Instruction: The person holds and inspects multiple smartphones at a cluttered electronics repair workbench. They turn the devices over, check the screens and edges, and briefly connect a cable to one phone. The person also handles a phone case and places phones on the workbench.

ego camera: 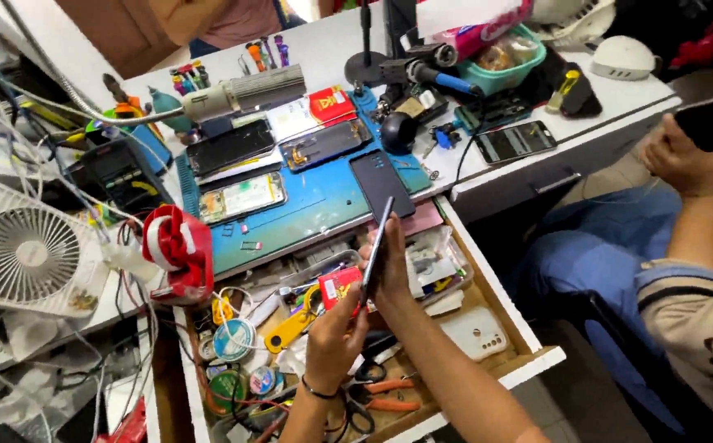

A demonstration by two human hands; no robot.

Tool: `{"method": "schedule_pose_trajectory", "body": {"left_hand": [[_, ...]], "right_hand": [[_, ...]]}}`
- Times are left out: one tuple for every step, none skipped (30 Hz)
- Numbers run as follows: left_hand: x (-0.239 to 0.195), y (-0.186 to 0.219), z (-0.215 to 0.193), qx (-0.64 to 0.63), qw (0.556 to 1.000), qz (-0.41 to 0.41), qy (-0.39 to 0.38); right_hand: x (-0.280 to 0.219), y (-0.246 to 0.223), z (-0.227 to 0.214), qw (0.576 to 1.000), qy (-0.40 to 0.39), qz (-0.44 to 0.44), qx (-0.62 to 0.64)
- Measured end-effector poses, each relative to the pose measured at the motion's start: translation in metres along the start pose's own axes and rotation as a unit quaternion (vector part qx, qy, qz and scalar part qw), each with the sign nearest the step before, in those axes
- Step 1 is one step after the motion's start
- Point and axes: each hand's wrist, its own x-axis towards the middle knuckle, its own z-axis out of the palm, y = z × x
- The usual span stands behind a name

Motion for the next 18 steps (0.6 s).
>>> {"method": "schedule_pose_trajectory", "body": {"left_hand": [[-0.001,0.000,0.001,0.007,1.000,-0.002,-0.003],[-0.003,-0.001,0.001,0.017,1.000,-0.005,-0.004],[-0.001,0.000,0.001,0.014,1.000,-0.001,-0.005],[0.000,0.001,0.001,0.021,1.000,-0.003,-0.003],[0.000,0.001,-0.001,0.028,1.000,-0.005,-0.001],[0.001,0.002,0.001,0.033,0.999,-0.011,-0.001],[0.002,0.002,0.001,0.024,1.000,0.002,0.004],[0.002,0.003,-0.001,0.021,1.000,0.010,0.012],[0.003,0.007,-0.005,0.032,0.999,0.000,0.014],[0.006,0.010,-0.007,0.037,0.999,0.022,0.018],[0.009,0.012,-0.008,0.043,0.998,0.043,0.022],[0.009,0.011,-0.009,0.045,0.998,0.041,0.021],[0.008,0.011,-0.009,0.046,0.997,0.054,0.023],[0.009,0.010,-0.008,0.046,0.996,0.067,0.025],[0.009,0.010,-0.008,0.047,0.996,0.066,0.025],[0.009,0.010,-0.007,0.047,0.996,0.072,0.027],[0.009,0.010,-0.006,0.047,0.995,0.079,0.029],[0.008,0.009,-0.006,0.048,0.995,0.079,0.029]], "right_hand": [[0.000,0.000,-0.001,1.000,-0.005,0.000,-0.012],[0.000,0.003,-0.002,1.000,-0.012,0.003,-0.023],[-0.001,0.000,0.000,1.000,-0.012,-0.002,-0.023],[-0.003,0.000,0.001,1.000,-0.011,0.001,-0.022],[-0.005,0.000,0.003,1.000,-0.011,0.005,-0.021],[-0.003,0.001,-0.001,1.000,-0.011,0.013,-0.020],[-0.001,0.002,-0.004,1.000,-0.019,-0.002,-0.013],[0.000,0.007,-0.006,1.000,-0.029,-0.009,-0.006],[-0.002,0.009,-0.006,0.999,-0.031,0.006,-0.006],[-0.001,0.008,-0.007,0.999,-0.046,-0.003,0.017],[0.000,0.007,-0.007,0.997,-0.060,-0.011,0.040],[-0.001,0.006,-0.007,0.997,-0.060,-0.008,0.041],[-0.001,0.005,-0.007,0.998,-0.056,-0.011,0.030],[-0.001,0.003,-0.007,0.998,-0.052,-0.016,0.019],[-0.003,0.002,-0.005,0.998,-0.052,-0.014,0.020],[-0.005,0.000,-0.002,0.997,-0.072,-0.027,0.021],[-0.007,-0.003,0.000,0.995,-0.092,-0.040,0.022],[-0.006,-0.002,-0.002,0.995,-0.092,-0.039,0.022]]}}
